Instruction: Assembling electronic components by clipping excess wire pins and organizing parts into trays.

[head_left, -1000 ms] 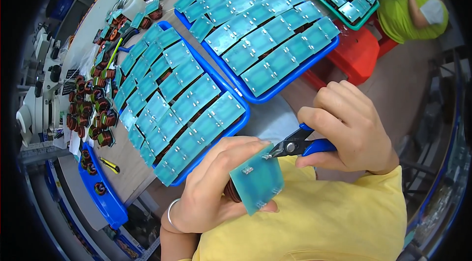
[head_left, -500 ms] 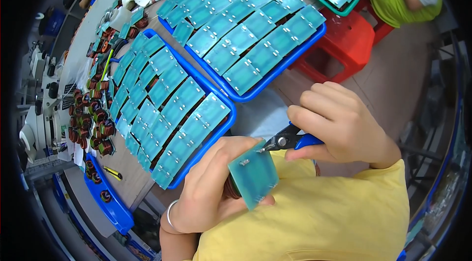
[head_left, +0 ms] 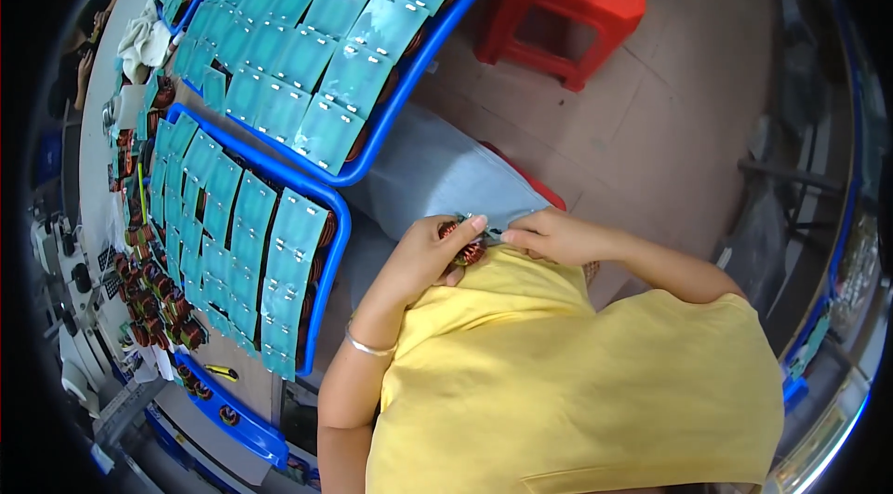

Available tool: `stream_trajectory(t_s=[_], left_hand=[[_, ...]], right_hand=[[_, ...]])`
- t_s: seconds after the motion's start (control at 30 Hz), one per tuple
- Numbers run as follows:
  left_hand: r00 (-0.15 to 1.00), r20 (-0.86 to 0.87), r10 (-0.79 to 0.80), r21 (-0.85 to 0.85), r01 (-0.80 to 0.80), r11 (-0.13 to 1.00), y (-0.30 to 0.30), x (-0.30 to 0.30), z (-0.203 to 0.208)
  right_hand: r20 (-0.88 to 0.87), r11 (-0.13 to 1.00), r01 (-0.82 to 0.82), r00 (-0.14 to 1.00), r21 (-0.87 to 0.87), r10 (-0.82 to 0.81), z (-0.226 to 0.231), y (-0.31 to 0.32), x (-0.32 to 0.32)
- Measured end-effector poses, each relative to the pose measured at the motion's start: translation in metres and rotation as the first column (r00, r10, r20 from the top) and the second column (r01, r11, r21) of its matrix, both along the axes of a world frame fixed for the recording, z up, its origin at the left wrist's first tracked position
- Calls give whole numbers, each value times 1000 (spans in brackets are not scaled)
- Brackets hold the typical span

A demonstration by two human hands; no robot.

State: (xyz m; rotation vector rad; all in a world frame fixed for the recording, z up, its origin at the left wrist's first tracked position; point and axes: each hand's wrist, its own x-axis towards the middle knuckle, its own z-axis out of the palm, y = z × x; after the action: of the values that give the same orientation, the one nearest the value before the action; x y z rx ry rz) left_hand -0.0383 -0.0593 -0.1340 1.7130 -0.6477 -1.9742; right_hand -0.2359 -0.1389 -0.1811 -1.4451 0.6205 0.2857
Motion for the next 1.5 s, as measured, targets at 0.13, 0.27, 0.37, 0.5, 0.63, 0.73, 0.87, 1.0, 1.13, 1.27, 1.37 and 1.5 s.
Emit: stream_trajectory(t_s=[0.13,0.27,0.37,0.5,0.63,0.73,0.87,1.0,1.13,1.27,1.37,1.5], left_hand=[[986,-157,55,8,-54,998,-1,1,-5],[932,-283,227,-123,-270,955,10,0,18],[904,-390,174,-274,-295,915,13,5,29],[897,-396,197,-321,-337,885,16,8,43],[747,-634,199,-256,-445,858,19,10,50],[706,-686,177,-234,-444,865,27,13,49],[763,-630,142,-336,-434,836,35,15,59],[803,-585,112,-422,-419,804,37,24,60],[802,-539,256,-374,-501,781,34,30,77],[794,-450,408,-498,-602,624,35,26,92],[913,-1,408,-729,-280,625,38,34,82],[835,-28,550,-713,-403,575,44,36,99]], right_hand=[[-133,829,160,986,535,-104,-6,-15,-6],[-94,883,258,966,393,-241,10,-22,-7],[127,965,250,963,-78,-239,27,-21,1],[306,918,391,883,-61,-356,56,-23,19],[519,938,313,782,151,-344,80,-27,37],[576,970,206,781,127,-241,91,-30,50],[562,997,39,824,73,-73,109,-28,61],[683,980,88,728,-181,60,114,-35,73],[671,943,172,738,-285,68,131,-42,87],[666,933,205,744,-295,47,141,-40,101],[674,902,195,727,-385,130,145,-40,110],[677,868,158,695,-471,241,155,-37,126]])
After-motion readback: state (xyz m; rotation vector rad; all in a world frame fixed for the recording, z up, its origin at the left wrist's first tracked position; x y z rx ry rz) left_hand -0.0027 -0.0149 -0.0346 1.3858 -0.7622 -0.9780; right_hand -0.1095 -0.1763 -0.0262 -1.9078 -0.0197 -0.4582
